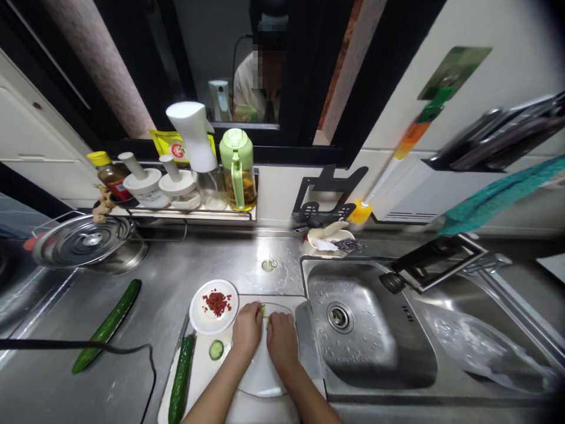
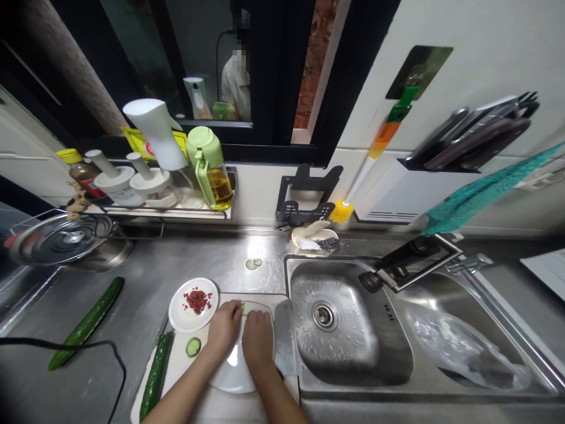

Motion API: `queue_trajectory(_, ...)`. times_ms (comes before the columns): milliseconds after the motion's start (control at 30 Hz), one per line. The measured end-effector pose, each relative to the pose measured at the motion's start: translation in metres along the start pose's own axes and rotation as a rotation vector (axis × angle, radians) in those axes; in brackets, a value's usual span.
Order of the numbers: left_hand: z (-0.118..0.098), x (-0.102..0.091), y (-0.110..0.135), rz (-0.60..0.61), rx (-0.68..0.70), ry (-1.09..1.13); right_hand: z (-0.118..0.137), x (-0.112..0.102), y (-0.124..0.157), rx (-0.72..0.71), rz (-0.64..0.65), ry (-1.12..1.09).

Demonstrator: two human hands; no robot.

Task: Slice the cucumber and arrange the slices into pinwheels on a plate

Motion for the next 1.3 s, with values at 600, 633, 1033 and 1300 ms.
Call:
queue_trajectory(600,-0.006,0.004,0.004,-0.068,-0.024,0.082,-0.013,0.022,0.046,-0.212,-0.081,0.178)
queue_trajectory(633,-0.007,0.004,0.004,-0.063,-0.024,0.080,-0.013,0.022,0.046,-0.203,-0.063,0.173)
queue_trajectory(1033,-0.007,0.003,0.003,-0.037,-0.037,0.070,-0.011,0.022,0.046,-0.182,0.010,0.177)
queue_trajectory(1300,-0.008,-0.003,0.006,-0.032,-0.033,0.101,-0.011,0.016,0.046,-0.193,0.004,0.168)
Point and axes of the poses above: each hand's wrist, its own y-axis away from the middle knuckle, its own x-axis out of the palm, z = x × y, the point moved 1 cm from there along -y, towards the middle knuckle, and after that the axes turned 3 degrees about -x, right-handed, at the moved point
